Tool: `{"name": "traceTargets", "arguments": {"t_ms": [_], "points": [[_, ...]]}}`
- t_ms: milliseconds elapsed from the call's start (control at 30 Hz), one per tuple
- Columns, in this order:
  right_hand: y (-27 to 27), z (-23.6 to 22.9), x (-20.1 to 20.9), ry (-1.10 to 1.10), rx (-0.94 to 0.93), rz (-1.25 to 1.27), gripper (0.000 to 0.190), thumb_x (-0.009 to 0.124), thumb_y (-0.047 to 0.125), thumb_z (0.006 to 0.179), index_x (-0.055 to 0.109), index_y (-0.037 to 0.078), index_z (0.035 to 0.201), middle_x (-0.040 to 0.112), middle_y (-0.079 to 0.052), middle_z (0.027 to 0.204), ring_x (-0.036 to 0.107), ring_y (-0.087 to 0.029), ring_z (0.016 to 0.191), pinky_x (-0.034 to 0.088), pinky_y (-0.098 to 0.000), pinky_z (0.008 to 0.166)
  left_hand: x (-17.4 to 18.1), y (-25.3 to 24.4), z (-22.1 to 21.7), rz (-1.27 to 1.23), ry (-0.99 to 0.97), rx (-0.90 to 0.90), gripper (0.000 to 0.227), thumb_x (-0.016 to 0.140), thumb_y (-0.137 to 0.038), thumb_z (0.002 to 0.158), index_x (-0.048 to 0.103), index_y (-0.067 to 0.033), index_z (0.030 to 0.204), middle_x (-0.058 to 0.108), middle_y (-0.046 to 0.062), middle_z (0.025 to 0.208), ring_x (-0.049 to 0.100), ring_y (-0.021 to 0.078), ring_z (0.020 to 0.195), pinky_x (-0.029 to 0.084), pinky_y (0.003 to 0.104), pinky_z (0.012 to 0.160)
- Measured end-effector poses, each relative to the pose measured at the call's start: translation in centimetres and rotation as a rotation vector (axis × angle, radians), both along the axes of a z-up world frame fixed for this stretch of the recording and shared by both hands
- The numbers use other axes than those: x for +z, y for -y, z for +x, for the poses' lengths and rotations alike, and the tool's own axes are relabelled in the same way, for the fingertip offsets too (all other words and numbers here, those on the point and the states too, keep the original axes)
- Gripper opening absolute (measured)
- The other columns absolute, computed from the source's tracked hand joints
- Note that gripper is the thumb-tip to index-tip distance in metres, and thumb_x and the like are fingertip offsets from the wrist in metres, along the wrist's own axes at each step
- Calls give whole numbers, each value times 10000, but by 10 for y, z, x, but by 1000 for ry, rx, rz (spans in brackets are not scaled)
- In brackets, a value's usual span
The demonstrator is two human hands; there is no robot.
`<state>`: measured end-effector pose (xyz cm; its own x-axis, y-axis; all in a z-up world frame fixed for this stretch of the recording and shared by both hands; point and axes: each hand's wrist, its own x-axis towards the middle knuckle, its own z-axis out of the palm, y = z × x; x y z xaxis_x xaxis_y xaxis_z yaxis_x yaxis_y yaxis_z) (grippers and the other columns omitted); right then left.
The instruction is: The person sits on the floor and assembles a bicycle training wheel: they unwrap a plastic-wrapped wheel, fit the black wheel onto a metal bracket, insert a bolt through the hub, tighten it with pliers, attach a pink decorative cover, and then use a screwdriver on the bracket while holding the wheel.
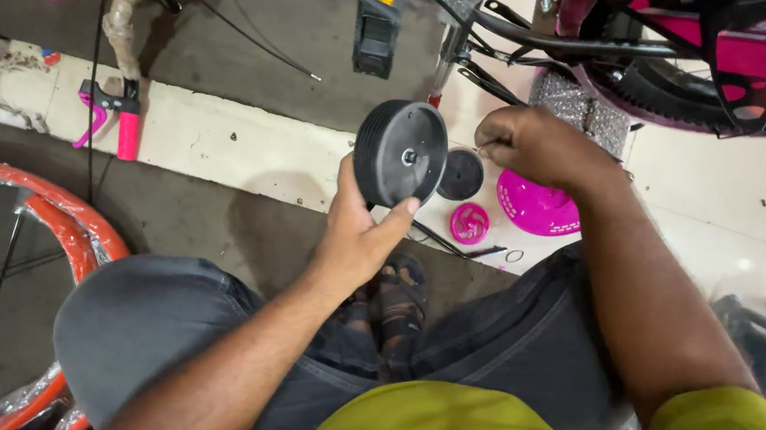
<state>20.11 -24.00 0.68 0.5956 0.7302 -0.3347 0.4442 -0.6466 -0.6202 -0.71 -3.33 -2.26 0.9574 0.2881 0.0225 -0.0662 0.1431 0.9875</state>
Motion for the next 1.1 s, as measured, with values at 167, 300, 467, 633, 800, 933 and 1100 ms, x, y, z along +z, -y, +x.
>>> {"name": "traceTargets", "arguments": {"t_ms": [167, 300, 467, 633, 800, 933, 1100], "points": [[0, 12, -11, -29, -37, 15, 159, 720, 28, 880, 702, 8, 1036, 750, -89, 908, 696, -147, 817, 551, -307, 735, 10, 6, 5, 140, -50, 74, 660, 757, -139, 902, 378, 16, 1420, 645, 168, 1282, 632, 225, 1206, 489, 369, 1059], [2, 8, -7, -93, -78, 90, 149, 729, 32, 897, 704, 9, 1042, 752, -59, 914, 684, -112, 836, 548, -284, 741, 16, 7, 6, 160, -117, 40, 671, 759, -181, 901, 375, 19, 1413, 679, 174, 1240, 685, 239, 1162, 533, 373, 1003], [10, 11, -6, -222, -112, 255, 115, 696, 9, 961, 703, -3, 1075, 710, -33, 929, 638, -81, 861, 529, -249, 748, 16, 6, 8, 141, -192, 3, 659, 752, -195, 891, 384, 16, 1395, 687, 168, 1217, 701, 228, 1124, 558, 360, 959], [1, 2, 10, -267, -263, 344, 123, 700, 20, 983, 705, 5, 1105, 709, -20, 925, 637, -64, 814, 537, -228, 727, 12, 5, 8, 147, -178, -13, 639, 750, -194, 906, 395, 19, 1393, 672, 172, 1229, 692, 227, 1138, 558, 364, 973], [-15, -16, 12, -380, -227, 530, 110, 689, 8, 975, 688, -16, 1082, 727, -62, 901, 663, -101, 715, 573, -262, 653, 20, 3, 11, 143, -211, -44, 672, 748, -191, 899, 373, 16, 1417, 654, 172, 1230, 684, 227, 1133, 565, 364, 946], [-28, -34, 14, -431, -202, 648, 108, 690, -17, 983, 653, -35, 1083, 713, -78, 944, 655, -98, 735, 542, -243, 675, 22, 3, 10, 126, -206, -58, 700, 740, -196, 899, 347, 16, 1438, 649, 174, 1232, 685, 233, 1140, 566, 363, 940], [-33, -42, 16, -367, -201, 615, 86, 690, -24, 989, 658, -36, 1068, 721, -85, 929, 660, -101, 734, 544, -246, 663, 21, 3, 8, 136, -196, -67, 706, 740, -207, 909, 341, 19, 1446, 649, 182, 1233, 687, 244, 1145, 559, 372, 953]]}}
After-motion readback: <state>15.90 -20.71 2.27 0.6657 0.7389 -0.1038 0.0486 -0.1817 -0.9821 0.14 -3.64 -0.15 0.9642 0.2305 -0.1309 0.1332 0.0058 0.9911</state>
